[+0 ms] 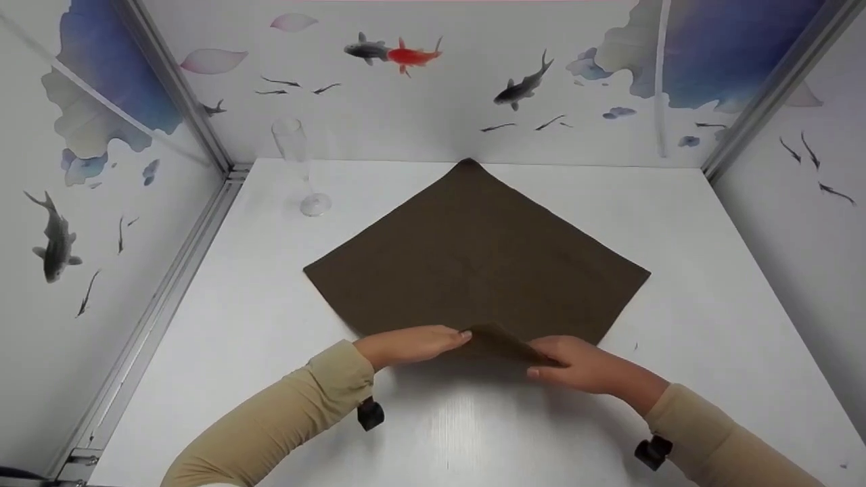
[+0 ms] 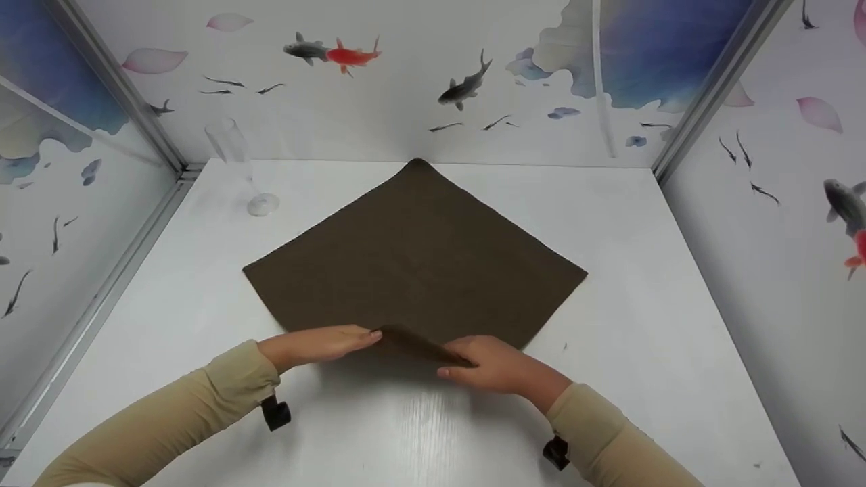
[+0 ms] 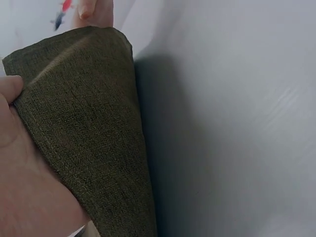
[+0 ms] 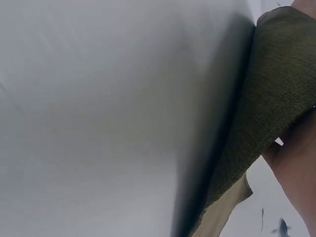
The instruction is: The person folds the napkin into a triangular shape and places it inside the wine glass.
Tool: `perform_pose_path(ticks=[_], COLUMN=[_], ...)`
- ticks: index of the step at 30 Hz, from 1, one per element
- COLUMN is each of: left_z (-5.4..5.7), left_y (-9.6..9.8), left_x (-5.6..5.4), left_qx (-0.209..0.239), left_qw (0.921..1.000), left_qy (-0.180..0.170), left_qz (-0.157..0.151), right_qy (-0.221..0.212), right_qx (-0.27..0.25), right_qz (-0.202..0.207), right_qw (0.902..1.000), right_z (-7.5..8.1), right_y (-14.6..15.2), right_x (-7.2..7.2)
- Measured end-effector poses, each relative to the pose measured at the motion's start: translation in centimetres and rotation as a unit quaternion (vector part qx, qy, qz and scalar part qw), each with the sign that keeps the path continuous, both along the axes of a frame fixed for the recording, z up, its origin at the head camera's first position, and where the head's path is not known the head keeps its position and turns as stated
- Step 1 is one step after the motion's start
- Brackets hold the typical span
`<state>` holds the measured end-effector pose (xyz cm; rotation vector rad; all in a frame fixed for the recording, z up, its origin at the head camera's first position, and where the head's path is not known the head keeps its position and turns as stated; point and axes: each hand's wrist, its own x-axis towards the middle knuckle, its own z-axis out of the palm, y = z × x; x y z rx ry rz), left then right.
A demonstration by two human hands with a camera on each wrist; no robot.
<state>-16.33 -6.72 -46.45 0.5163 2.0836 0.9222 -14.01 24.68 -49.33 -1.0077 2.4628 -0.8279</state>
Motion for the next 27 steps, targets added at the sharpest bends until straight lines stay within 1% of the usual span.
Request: perform_pose_path(ticks=[5,8,10,14,16,20,23,27], left_z=[0.9,1.4,1.8,2.5,2.8,3.6,4.2,4.8], left_y=[-0.1,-0.2,-0.3,-0.5,-0.6,-0.7,-0.8,-0.7], left_x=[0.1,0.2,0.2,0.4,0.4,0.1,-0.2,-0.4], left_qx=[0.003,0.013,0.02,0.025,0.025,0.025,0.024,0.027], left_qw=[1.0,0.9999,0.9998,0.9997,0.9997,0.9995,0.9996,0.9995], left_qy=[-0.002,-0.006,-0.004,0.001,0.005,0.007,0.005,0.005], left_qz=[0.004,0.0,-0.002,0.001,0.003,0.015,0.017,0.018], right_qy=[-0.018,-0.029,-0.027,-0.004,0.017,0.056,0.083,0.109], right_qx=[-0.035,-0.043,-0.043,-0.047,-0.051,-0.056,-0.057,-0.071], right_qz=[0.001,-0.003,-0.002,-0.005,-0.008,-0.016,-0.02,-0.037], right_qw=[0.9992,0.9987,0.9987,0.9989,0.9985,0.9967,0.9947,0.9909], right_z=[0.8,1.5,2.1,3.2,3.7,5.0,5.9,6.8], right_y=[-0.2,-0.3,-0.4,-0.6,-0.7,-0.9,-0.9,-0.8], right_x=[0.1,0.2,0.1,0.1,0.1,0.0,0.0,0.2])
